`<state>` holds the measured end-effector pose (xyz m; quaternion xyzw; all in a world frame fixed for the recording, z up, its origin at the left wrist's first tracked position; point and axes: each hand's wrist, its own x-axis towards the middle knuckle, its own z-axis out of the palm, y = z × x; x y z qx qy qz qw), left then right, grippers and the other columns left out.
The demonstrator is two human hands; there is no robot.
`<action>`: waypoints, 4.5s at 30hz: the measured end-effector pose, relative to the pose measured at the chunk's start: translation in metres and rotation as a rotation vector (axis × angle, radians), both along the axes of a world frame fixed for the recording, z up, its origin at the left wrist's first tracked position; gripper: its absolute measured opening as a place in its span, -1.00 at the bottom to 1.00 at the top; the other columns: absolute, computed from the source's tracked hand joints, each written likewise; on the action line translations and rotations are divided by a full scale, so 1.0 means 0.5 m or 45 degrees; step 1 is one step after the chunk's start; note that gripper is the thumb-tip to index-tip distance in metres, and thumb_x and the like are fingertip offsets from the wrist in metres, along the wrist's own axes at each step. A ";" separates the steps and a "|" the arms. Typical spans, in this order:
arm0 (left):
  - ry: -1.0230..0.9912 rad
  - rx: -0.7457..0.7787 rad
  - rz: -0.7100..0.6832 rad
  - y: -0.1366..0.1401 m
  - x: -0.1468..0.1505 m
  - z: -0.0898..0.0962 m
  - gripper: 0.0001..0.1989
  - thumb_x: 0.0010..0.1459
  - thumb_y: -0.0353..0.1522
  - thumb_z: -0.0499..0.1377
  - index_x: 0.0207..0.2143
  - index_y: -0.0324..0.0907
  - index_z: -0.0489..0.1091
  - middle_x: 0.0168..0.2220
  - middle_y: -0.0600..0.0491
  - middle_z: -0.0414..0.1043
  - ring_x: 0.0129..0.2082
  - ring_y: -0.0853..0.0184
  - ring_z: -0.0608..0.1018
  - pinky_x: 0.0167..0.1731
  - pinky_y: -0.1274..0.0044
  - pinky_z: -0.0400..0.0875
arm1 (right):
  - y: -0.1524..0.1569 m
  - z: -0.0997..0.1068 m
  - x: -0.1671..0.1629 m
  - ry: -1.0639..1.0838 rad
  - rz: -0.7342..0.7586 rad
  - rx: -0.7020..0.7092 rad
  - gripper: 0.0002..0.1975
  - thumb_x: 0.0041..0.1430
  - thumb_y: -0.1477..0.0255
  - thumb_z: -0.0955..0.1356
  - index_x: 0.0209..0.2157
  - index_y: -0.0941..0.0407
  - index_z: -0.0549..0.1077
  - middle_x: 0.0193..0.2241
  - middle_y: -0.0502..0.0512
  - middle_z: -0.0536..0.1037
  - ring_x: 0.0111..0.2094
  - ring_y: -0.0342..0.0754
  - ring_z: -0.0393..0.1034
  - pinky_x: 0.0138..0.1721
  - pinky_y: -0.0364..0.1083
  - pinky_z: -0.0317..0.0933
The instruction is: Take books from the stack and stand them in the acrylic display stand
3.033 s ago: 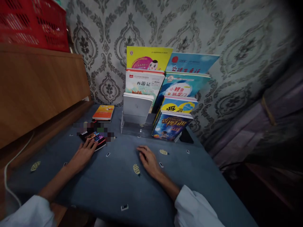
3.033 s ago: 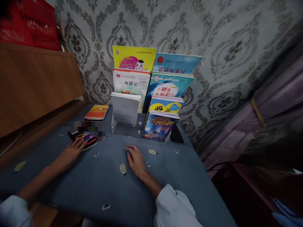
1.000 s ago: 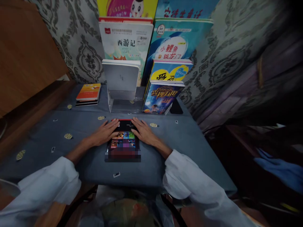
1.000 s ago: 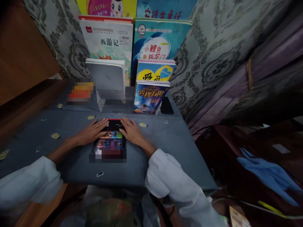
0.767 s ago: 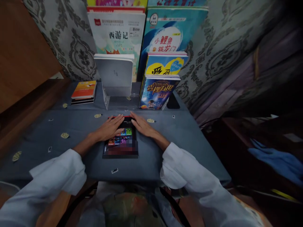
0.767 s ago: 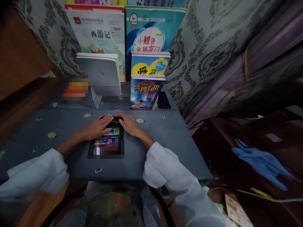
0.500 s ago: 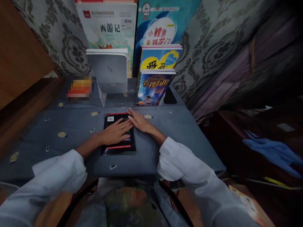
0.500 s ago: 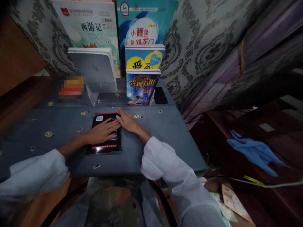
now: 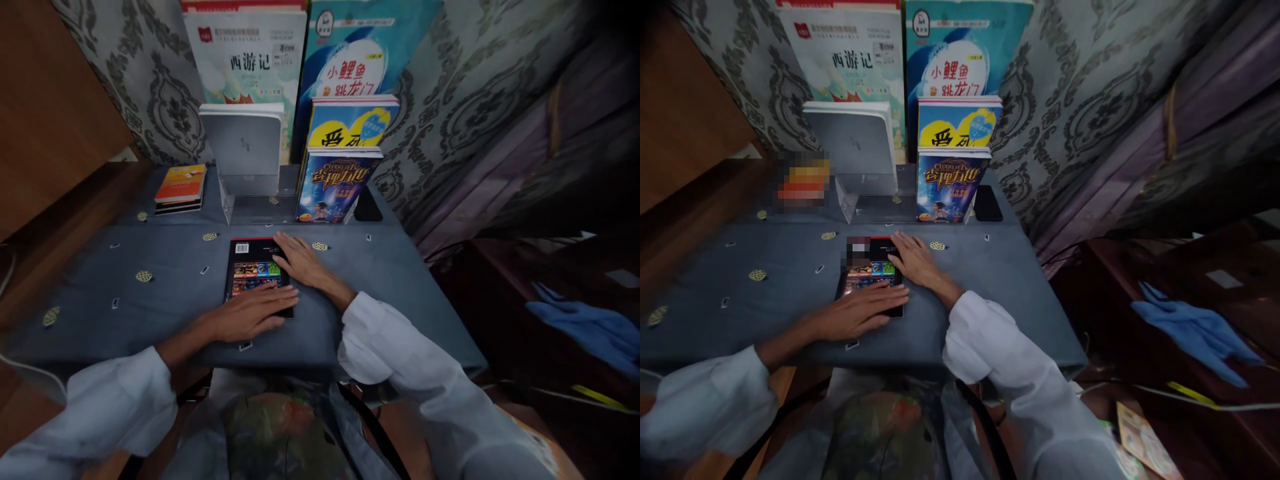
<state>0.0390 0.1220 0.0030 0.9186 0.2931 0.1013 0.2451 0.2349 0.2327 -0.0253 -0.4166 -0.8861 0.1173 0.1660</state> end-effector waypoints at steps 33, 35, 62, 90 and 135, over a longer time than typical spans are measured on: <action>0.163 0.096 0.594 0.177 -0.082 -0.030 -0.20 0.39 0.05 -0.25 0.42 -0.37 -0.09 0.46 -0.25 -0.16 0.47 0.13 -0.09 0.41 0.18 -0.15 | -0.242 0.008 0.023 -0.013 0.369 -0.024 -0.44 0.44 0.35 0.23 0.39 0.17 0.12 0.39 0.28 0.16 0.43 0.07 -0.04 0.40 0.23 -0.04; 0.246 0.156 0.527 0.175 -0.080 -0.030 -0.19 0.39 0.06 -0.24 0.42 -0.37 -0.07 0.46 -0.25 -0.18 0.47 0.11 -0.13 0.41 0.17 -0.19 | -0.242 0.009 0.022 -0.005 0.366 -0.018 -0.45 0.44 0.35 0.23 0.38 0.18 0.14 0.38 0.28 0.18 0.43 0.07 -0.04 0.41 0.22 -0.05; -0.055 0.033 0.145 0.027 -0.024 -0.025 -0.35 0.44 -0.05 -0.14 0.46 -0.09 -0.12 0.47 -0.04 -0.11 0.46 0.27 -0.01 0.42 0.30 -0.11 | -0.246 0.015 0.019 0.055 0.341 -0.023 -0.52 0.37 0.42 0.30 0.29 0.15 0.28 0.31 0.31 0.32 0.40 0.11 0.07 0.37 0.28 0.02; 0.154 0.390 0.793 -0.083 -0.081 -0.071 -0.35 0.43 -0.16 -0.14 0.43 -0.31 -0.10 0.42 -0.30 0.01 0.45 0.03 0.04 0.35 0.10 0.05 | -0.031 -0.005 -0.054 -0.044 0.117 -0.052 -0.45 0.47 0.31 0.11 0.37 0.25 0.16 0.41 0.34 0.10 0.44 0.10 -0.10 0.41 0.23 -0.11; 0.440 0.304 0.511 0.183 -0.007 -0.016 -0.41 0.44 -0.17 -0.18 0.39 -0.28 0.06 0.44 -0.17 -0.02 0.45 0.21 0.04 0.37 0.28 0.01 | -0.122 -0.009 0.056 0.438 0.127 0.149 -0.71 0.35 0.55 0.24 -0.01 0.12 0.52 -0.20 0.20 0.60 -0.16 0.07 0.44 0.01 0.13 0.32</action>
